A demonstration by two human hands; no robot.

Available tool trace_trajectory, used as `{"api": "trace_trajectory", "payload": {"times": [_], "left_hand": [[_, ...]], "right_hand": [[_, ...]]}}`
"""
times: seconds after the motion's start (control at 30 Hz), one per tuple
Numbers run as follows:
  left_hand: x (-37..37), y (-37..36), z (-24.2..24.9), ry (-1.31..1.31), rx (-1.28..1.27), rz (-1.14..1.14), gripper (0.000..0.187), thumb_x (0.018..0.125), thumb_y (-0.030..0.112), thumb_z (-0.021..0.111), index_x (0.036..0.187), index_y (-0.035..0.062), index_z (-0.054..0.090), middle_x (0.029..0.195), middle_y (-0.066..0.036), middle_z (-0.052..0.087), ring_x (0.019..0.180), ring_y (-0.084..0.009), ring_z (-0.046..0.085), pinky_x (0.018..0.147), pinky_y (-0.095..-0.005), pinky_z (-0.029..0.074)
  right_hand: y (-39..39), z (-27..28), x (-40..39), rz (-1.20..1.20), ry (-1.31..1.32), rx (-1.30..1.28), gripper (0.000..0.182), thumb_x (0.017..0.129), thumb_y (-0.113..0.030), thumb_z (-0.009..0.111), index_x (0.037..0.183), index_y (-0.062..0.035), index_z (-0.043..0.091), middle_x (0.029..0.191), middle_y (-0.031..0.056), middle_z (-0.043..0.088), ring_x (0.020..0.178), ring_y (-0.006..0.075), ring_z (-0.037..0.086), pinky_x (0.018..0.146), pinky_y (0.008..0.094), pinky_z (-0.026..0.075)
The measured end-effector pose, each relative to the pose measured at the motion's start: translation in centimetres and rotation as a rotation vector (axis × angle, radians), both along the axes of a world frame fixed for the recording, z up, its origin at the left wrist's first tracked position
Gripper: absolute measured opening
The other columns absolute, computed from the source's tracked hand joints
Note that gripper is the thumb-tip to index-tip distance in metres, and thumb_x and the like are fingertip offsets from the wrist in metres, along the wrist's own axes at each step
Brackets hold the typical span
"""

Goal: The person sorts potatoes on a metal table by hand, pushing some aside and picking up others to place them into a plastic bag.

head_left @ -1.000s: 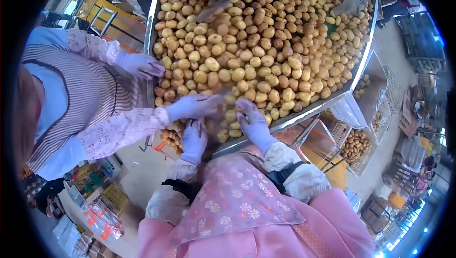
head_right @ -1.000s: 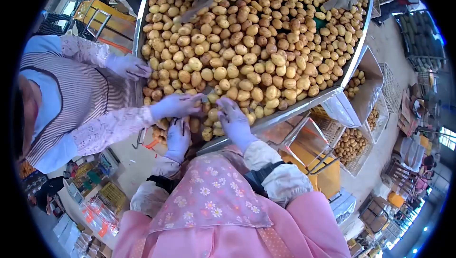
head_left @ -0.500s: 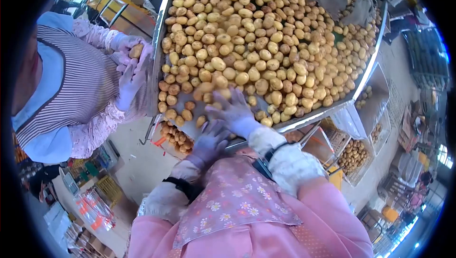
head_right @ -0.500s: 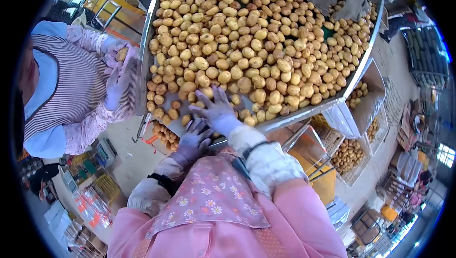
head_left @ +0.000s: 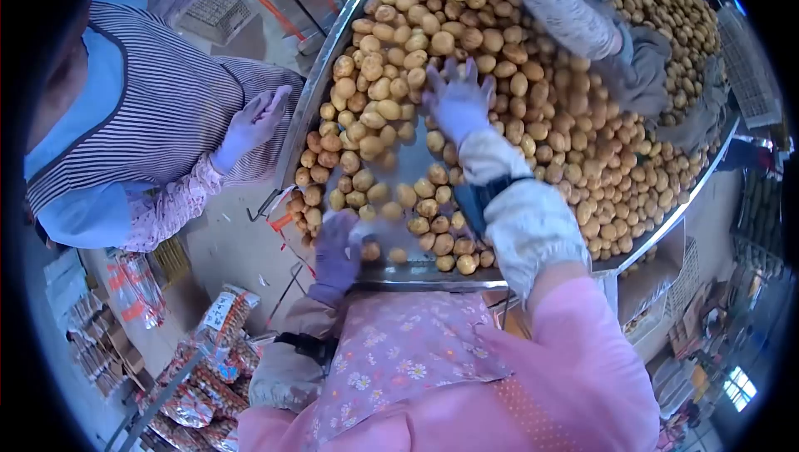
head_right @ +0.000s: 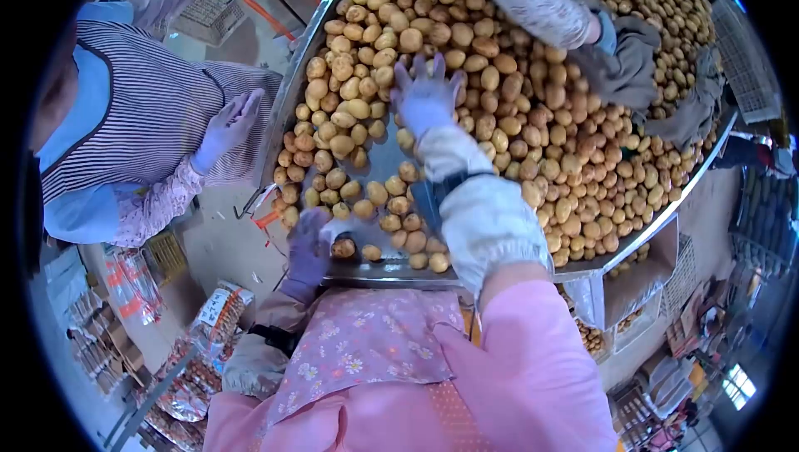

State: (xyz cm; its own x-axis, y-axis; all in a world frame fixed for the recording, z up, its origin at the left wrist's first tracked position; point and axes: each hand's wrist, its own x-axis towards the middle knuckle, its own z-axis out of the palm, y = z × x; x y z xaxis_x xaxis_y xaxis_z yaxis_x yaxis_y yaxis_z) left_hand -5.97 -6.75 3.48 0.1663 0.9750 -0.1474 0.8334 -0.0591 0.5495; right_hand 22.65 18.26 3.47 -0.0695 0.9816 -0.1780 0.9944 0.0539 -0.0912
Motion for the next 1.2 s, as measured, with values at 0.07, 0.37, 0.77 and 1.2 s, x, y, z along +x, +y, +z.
{"api": "trace_trajectory", "payload": {"times": [0.07,0.37,0.77,1.2], "left_hand": [[3.5,1.2,0.0,-0.089,0.027,-0.213,0.046,0.096,0.026,0.058,0.14,0.0112,0.06,0.148,-0.018,0.053,0.136,-0.0409,0.049,0.116,-0.0529,0.035],[-1.7,-0.9,0.3,0.083,-0.12,-0.217,0.046,0.093,0.033,0.064,0.134,0.0105,0.066,0.144,-0.011,0.059,0.143,-0.0421,0.04,0.12,-0.0592,0.026],[1.3,7.8,-2.1,0.109,-0.085,0.199,0.036,0.09,0.012,0.061,0.126,0.013,0.065,0.125,-0.017,0.063,0.111,-0.0395,0.061,0.092,-0.0485,0.052],[-3.6,-1.1,-3.3,-0.02,-0.154,0.364,0.024,0.097,0.025,0.056,0.115,0.009,0.055,0.098,-0.019,0.069,0.093,-0.0419,0.068,0.081,-0.0523,0.051]], "right_hand": [[-4.0,0.0,-1.3,0.11,-0.086,0.027,0.061,0.1,-0.044,0.055,0.155,-0.0235,0.042,0.165,0.007,0.034,0.153,0.0467,0.021,0.119,0.0706,0.019],[-12.0,1.6,5.4,0.6,0.187,-0.269,0.06,0.09,-0.037,0.069,0.148,-0.027,0.053,0.163,0.0093,0.034,0.153,0.0472,0.018,0.124,0.0625,0.017],[-9.6,1.6,1.2,0.458,0.307,-0.084,0.052,0.098,-0.024,0.059,0.148,-0.0328,0.051,0.164,0.0077,0.034,0.155,0.0319,0.026,0.126,0.0503,0.02],[-25.9,1.9,0.9,0.419,0.408,-0.253,0.046,0.091,-0.016,0.063,0.137,-0.0219,0.06,0.149,0.0104,0.052,0.138,0.0318,0.048,0.115,0.0467,0.04]]}}
